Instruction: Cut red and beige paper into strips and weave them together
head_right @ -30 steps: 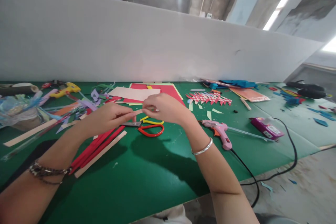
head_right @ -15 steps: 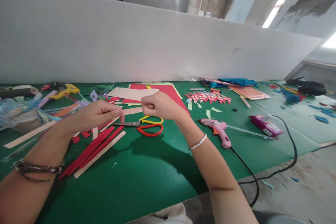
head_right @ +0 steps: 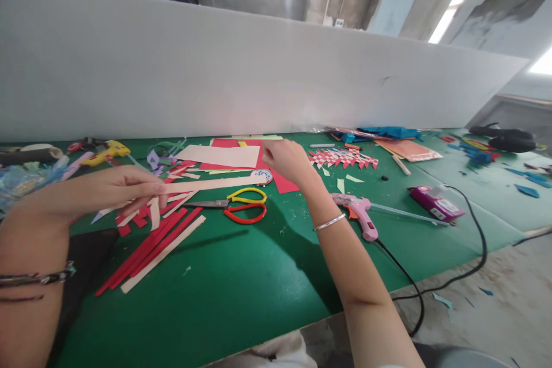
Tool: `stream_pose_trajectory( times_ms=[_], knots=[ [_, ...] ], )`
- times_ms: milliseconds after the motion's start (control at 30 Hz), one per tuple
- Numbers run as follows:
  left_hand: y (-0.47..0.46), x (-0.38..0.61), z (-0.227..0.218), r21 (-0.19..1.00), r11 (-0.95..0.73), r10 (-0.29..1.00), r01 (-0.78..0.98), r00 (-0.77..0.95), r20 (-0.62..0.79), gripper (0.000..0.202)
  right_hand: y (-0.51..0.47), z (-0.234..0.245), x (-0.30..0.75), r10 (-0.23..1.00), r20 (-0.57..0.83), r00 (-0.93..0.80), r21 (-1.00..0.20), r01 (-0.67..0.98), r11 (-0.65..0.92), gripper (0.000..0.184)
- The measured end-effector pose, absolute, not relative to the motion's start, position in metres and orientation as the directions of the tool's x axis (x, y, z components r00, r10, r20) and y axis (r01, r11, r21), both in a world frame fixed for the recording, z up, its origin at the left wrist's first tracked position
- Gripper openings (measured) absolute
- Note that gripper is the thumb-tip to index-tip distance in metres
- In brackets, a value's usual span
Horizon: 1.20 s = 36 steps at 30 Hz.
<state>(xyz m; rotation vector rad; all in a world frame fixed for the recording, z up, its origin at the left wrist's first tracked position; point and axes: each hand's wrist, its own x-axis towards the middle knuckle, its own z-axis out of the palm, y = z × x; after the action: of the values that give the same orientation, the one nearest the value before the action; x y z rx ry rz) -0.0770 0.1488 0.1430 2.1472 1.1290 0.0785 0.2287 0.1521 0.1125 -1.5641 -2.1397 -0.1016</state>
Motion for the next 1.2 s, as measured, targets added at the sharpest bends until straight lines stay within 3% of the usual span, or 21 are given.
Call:
stream_pose_trajectory(
  times_ms=[67,133,200,400,633,767,967,1200],
  knots=[
    [0.148,-0.072,0.143,0.628,-0.361,0.724,0.689,0.632,-0.277,0.039,0.144,0.119,0.219,0.840,0.432,-0.328,-0.369,0.785,0.497,0.022],
    [0.148,-0.068,0.144,0.631,-0.384,0.715,0.675,0.649,-0.260,0.038,0.134,0.125,0.207,0.775,0.349,-0.527,-0.515,0.583,0.628,0.029],
    [0.148,-0.068,0.144,0.608,-0.418,0.711,0.675,0.660,-0.242,0.040,0.127,0.127,0.196,0.716,0.231,-0.659,-0.564,0.509,0.650,0.028],
    [0.146,-0.061,0.143,0.490,-0.473,0.743,0.732,0.630,-0.226,0.037,0.127,0.117,0.183,0.721,0.110,-0.684,-0.480,0.599,0.641,0.018],
    [0.132,-0.015,0.119,0.429,-0.603,0.707,0.673,0.699,-0.104,0.037,0.124,0.111,0.173,0.758,0.154,-0.634,-0.475,0.625,0.619,0.019],
    [0.136,-0.008,0.105,0.271,-0.712,0.684,0.647,0.727,0.062,0.034,0.127,0.110,0.175,0.760,0.163,-0.629,-0.473,0.627,0.619,0.023],
    [0.152,-0.011,0.094,-0.180,-0.753,0.553,0.633,0.757,0.349,0.026,0.132,0.108,0.180,0.745,0.182,-0.642,-0.517,0.582,0.628,0.022],
    [0.181,-0.059,0.092,-0.238,-0.572,0.624,0.785,0.605,0.494,0.024,0.138,0.117,0.205,0.802,0.237,-0.548,-0.534,0.616,0.579,0.022]
  ],
)
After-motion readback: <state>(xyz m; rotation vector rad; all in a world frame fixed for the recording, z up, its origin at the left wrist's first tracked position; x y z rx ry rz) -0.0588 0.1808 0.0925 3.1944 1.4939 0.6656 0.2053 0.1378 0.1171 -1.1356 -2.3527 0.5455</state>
